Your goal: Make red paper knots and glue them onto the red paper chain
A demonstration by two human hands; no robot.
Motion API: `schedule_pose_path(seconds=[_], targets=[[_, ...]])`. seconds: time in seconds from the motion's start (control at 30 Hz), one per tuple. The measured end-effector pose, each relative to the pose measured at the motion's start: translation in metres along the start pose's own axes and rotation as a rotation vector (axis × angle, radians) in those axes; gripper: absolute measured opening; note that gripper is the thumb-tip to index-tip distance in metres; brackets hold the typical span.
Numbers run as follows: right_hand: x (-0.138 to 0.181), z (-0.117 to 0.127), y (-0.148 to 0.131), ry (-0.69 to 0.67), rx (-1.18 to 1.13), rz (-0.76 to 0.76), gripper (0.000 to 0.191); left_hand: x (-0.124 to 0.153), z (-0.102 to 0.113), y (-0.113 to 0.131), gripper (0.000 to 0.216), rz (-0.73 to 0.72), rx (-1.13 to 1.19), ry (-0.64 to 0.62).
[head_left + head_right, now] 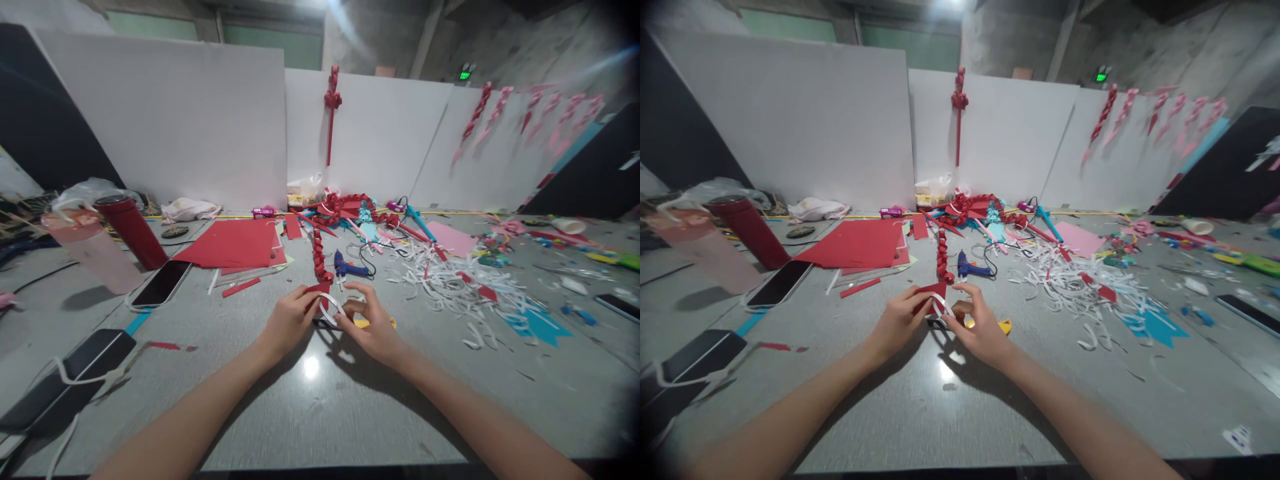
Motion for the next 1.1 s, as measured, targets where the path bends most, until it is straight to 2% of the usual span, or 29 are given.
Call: schedule_pose_path(seconds=[0.07, 0.13, 0.17, 0.23, 0.33, 0.4, 0.5, 0.63, 0.77, 0.93, 1.1], targets=[[-0.003, 0.0, 0.001, -0.007, -0.043, -0.077, 0.045, 0.0, 0.0, -0.003, 0.02, 0.028, 0.006, 0.017], [-0.006, -0.001, 0.004, -0.042, -0.04, -0.145, 0.027, -0.001, 0.0, -0.006, 0.019, 0.06, 0.012, 0.029], [-0.007, -0.001, 0.004, -0.056, -0.032, -0.163, 0.024, -0.002, 0.0, -0.007, 0.019, 0.076, 0.02, 0.03], [-0.009, 0.001, 0.005, -0.062, -0.041, -0.175, 0.032, -0.003, -0.001, -0.007, 0.022, 0.095, 0.059, 0.013], [-0.011, 0.008, 0.004, 0.035, -0.068, -0.172, 0.033, -0.005, -0.004, -0.005, 0.039, 0.117, 0.135, -0.036], [-0.011, 0.014, 0.001, 0.125, -0.017, -0.142, 0.032, -0.005, -0.006, -0.007, 0.047, 0.19, 0.16, -0.044], [-0.01, 0.014, -0.003, 0.162, 0.072, -0.102, 0.033, -0.001, -0.007, -0.012, 0.046, 0.32, 0.142, -0.06], [-0.008, 0.007, -0.005, 0.103, 0.127, -0.095, 0.031, 0.004, -0.01, -0.006, 0.021, 0.255, 0.003, -0.161], [-0.006, 0.003, -0.008, 0.099, 0.143, -0.059, 0.025, 0.005, -0.012, 0.006, 0.021, 0.175, -0.005, -0.19], [-0.004, 0.003, -0.013, 0.124, 0.194, 0.021, 0.025, 0.001, -0.009, 0.015, 0.025, 0.07, 0.055, -0.051], [0.0, 0.003, -0.018, 0.155, 0.253, 0.099, 0.021, 0.0, -0.001, 0.01, 0.014, 0.147, 0.121, 0.12]])
Point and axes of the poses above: each hand's wrist, its own x-axis away from the middle knuckle, its own z-axis out of the back of the hand, y = z × x, the point moved 6 cm from there along -x, towards the middle knuckle, and after that the axes turned 9 degrees about y, right-handed, at the moved point
